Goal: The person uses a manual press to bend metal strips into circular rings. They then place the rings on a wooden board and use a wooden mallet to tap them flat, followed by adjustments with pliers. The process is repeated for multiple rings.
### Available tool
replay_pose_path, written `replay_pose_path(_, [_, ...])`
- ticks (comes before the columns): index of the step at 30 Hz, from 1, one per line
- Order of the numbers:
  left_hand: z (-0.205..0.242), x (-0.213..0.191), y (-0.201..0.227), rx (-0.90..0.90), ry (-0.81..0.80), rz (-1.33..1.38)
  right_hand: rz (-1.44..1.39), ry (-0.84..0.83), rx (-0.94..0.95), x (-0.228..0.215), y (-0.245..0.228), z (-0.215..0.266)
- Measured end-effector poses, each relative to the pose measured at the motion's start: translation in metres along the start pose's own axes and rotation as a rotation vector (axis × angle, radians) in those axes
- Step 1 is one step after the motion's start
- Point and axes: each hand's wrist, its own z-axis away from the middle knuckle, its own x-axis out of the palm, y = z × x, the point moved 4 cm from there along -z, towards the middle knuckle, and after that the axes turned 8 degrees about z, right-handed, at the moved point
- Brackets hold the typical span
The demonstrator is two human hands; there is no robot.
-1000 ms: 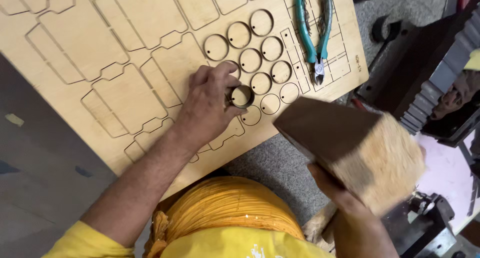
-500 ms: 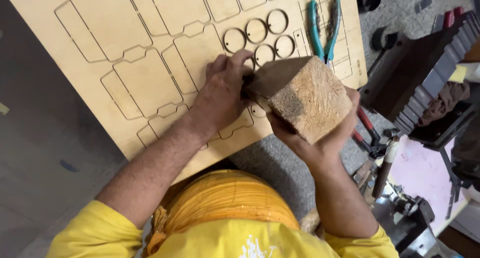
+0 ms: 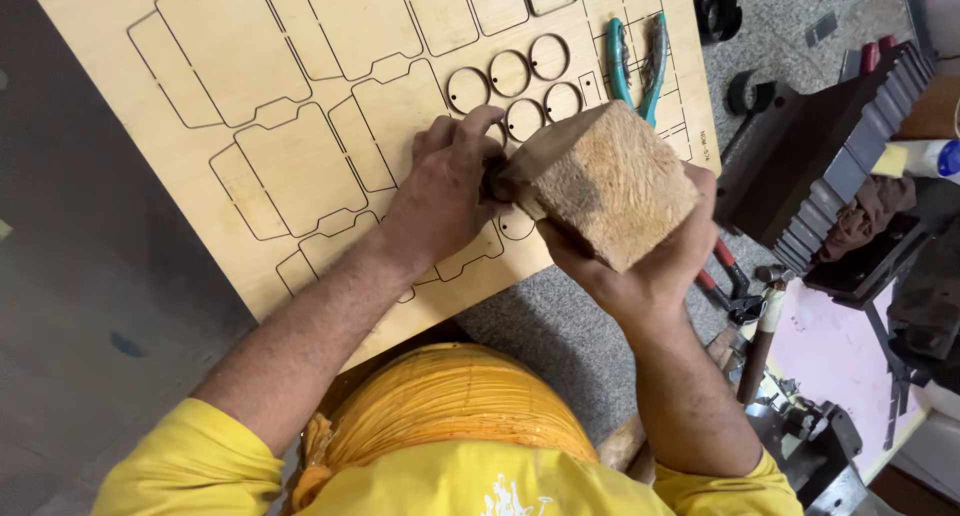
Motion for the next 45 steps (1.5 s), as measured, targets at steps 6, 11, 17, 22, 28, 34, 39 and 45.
replay_pose_path(6, [0.011,-0.028,0.004,0.033,0.084,0.065,0.724,0.152,-0.443,-0.022,-0.019,0.015])
replay_pose_path(11, [0.026,-0.055,-0.02,-0.074,0.072,-0.138,0.117,-0.008,-0.016,0.004,0.013,0.027])
replay_pose_path(17, [0.028,-0.057,-0.028,-0.01,0.066,-0.199,0.066,0.003,0.051,-0.023,0.032,0.03])
replay_pose_path(22, [0.028,-0.057,-0.026,-0.011,0.088,-0.174,0.181,-0.084,-0.018,-0.033,0.011,0.027])
replay_pose_path(28, [0.032,-0.055,-0.021,0.029,0.105,-0.17,0.016,-0.057,0.08,0.003,0.017,0.008])
replay_pose_path(34, [0.026,-0.06,-0.022,-0.018,0.1,-0.163,0.188,-0.121,0.0,-0.04,0.008,0.018])
replay_pose_path(39, [0.03,-0.056,-0.025,0.025,0.101,-0.183,0.1,-0.173,-0.013,0.0,0.017,0.027])
replay_pose_path(45, [0.031,-0.058,-0.02,-0.002,0.098,-0.174,0.287,-0.129,0.011,-0.021,0.038,0.037])
